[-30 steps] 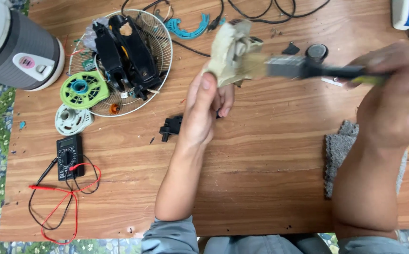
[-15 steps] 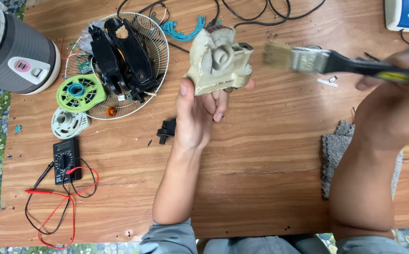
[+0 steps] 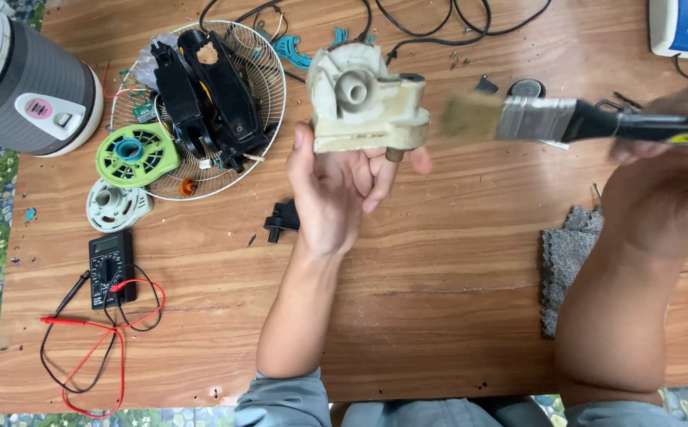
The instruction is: The person cleans a disassembled white plastic electronic component using a brush. They hold the part in one hand and scrub its surfaces and crevices with the brush in the other hand, rotating the object to access different areas.
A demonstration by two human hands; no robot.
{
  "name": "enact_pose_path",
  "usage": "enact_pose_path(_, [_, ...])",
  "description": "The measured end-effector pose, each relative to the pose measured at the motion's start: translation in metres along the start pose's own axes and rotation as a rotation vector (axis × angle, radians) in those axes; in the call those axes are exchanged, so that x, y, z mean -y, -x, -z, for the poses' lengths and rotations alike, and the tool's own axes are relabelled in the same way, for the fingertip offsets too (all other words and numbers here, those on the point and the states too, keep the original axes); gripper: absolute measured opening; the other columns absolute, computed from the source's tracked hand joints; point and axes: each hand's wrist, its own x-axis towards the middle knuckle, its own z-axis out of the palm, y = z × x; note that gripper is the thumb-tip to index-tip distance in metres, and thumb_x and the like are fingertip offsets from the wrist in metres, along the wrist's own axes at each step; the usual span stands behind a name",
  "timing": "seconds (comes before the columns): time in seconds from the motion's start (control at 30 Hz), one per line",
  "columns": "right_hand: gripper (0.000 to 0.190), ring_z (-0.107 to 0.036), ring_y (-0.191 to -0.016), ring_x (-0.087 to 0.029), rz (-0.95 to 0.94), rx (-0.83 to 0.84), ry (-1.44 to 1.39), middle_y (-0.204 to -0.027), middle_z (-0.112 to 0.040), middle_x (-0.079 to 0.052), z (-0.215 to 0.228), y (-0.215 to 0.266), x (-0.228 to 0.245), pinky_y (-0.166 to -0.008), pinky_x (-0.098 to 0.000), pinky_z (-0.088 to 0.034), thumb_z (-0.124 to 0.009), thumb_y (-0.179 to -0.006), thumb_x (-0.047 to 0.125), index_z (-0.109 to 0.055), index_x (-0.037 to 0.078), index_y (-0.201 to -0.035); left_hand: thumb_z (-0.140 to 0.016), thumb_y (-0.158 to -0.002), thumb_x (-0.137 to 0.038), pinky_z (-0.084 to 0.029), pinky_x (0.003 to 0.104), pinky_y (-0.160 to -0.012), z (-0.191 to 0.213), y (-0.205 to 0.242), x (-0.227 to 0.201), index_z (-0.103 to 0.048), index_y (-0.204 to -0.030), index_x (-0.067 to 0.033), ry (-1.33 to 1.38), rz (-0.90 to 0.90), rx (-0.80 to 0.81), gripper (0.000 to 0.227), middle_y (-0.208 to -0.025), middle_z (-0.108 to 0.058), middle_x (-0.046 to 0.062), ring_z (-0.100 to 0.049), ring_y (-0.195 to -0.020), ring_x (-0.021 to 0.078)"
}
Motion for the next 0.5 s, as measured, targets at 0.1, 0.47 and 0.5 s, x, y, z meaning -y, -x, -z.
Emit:
enact_pose_path(0.1, [0.036,-0.057,-0.071,-0.034,0.070,0.038,0.285,-0.124,-0.048,-0.021,-0.032,-0.008,0.027,-0.070,-0.0363,-0.049,-0.033,-0.129,0.030,-0.043,-0.004,-0.122,-0.020,-0.100,-0.068,-0.052,0.044,-0.086,-0.004,0.002,-0.002,-0.048,-0.144,0.0077,0.029,-0.011,0.015,0.092,-0.056,-0.031,0.000,-0.027,-0.050,0.0130])
enact_pose_path(0.47, [0.041,-0.050,-0.058,-0.024,0.221,-0.055,0.063,-0.083,-0.046,-0.014,-0.060,-0.018,0.037,-0.058,-0.0342,-0.044,-0.047,-0.118,0.042,-0.044,0.005,-0.100,-0.020,-0.101,-0.067,-0.046,0.041,-0.073,0.005,0.007,0.009,-0.050,-0.140,0.0079,0.133,-0.032,0.031,0.090,-0.071,-0.048,0.005,-0.024,-0.051,0.0127])
enact_pose_path(0.5, [0.048,-0.060,-0.055,-0.026,0.231,0.018,0.047,-0.066,-0.053,-0.016,-0.067,-0.021,0.042,-0.057,-0.0344,-0.049,-0.052,-0.116,0.051,-0.048,0.007,-0.099,-0.020,-0.100,-0.067,-0.049,0.042,-0.075,0.007,0.007,0.011,-0.051,-0.139,0.0074,0.147,-0.006,0.009,0.090,-0.081,-0.060,0.008,-0.025,-0.051,0.0121])
